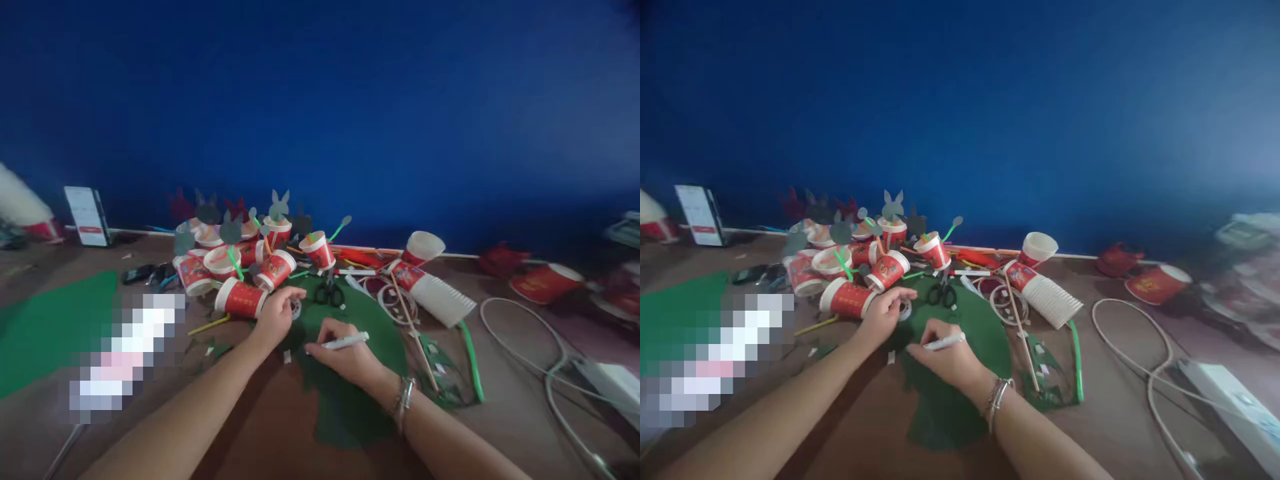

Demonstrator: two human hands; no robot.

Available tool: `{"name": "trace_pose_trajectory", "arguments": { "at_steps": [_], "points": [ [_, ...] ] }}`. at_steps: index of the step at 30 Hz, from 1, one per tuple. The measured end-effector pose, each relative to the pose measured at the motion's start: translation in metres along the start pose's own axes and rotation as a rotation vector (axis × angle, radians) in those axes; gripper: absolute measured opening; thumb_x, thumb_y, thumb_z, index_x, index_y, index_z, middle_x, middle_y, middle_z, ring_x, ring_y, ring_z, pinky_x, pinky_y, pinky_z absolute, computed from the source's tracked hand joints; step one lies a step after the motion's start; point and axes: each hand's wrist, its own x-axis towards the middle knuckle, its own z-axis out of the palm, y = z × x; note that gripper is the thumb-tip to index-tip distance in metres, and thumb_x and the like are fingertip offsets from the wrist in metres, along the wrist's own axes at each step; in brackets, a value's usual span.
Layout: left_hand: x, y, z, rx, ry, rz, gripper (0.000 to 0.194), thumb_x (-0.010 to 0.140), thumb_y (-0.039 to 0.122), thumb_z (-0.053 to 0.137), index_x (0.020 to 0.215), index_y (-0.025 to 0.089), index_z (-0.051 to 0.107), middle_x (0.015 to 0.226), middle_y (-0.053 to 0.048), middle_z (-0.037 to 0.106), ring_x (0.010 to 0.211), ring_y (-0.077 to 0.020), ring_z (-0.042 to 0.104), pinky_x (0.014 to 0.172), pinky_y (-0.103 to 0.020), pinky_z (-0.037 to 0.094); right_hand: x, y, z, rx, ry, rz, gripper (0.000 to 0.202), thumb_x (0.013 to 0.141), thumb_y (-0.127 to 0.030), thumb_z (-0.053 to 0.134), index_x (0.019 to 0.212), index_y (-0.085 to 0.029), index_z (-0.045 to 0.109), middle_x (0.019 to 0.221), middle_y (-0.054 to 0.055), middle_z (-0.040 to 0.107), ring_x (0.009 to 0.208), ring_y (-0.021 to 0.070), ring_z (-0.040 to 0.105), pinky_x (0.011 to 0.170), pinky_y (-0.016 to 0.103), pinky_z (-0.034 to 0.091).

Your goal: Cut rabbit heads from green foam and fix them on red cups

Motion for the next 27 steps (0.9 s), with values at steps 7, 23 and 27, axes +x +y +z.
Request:
{"name": "trace_pose_trajectory", "arguments": {
  "at_steps": [7, 23, 27],
  "points": [
    [0.0, 0.001, -0.001, -0.006, 0.009, -0.003, 0.04, 0.072, -0.002, 0.035, 0.092, 0.015, 0.065, 0.093, -0.006, 0.072, 0.088, -0.014, 0.066, 0.083, -0.026, 0.051, -0.002, 0.003, 0.001, -0.012, -0.002, -0.025, 0.024, 0.067, -0.024, 0.063, 0.053, -0.019, 0.044, 0.05, -0.005, 0.047, 0.049, 0.0082, 0.04, 0.046, 0.019, 0.029],
    [0.0, 0.005, -0.001, -0.03, -0.004, -0.019, 0.039, 0.073, -0.001, 0.034, 0.094, 0.014, 0.064, 0.094, -0.006, 0.071, 0.089, -0.0137, 0.065, 0.085, -0.026, 0.05, 0.002, 0.008, -0.001, 0.123, 0.066, 0.013, 0.024, 0.066, -0.023, 0.059, 0.05, -0.02, 0.041, 0.046, -0.005, 0.048, 0.046, 0.0088, 0.042, 0.046, 0.02, 0.03],
    [0.0, 0.007, -0.002, -0.03, 0.001, -0.042, 0.042, 0.072, -0.002, 0.033, 0.094, 0.015, 0.064, 0.094, -0.005, 0.071, 0.091, -0.0135, 0.065, 0.085, -0.027, 0.05, 0.005, 0.006, -0.01, 0.499, 0.07, 0.178, 0.03, 0.074, -0.038, 0.055, 0.055, -0.021, 0.04, 0.043, -0.006, 0.05, 0.04, 0.008, 0.042, 0.042, 0.019, 0.027]
  ]
}}
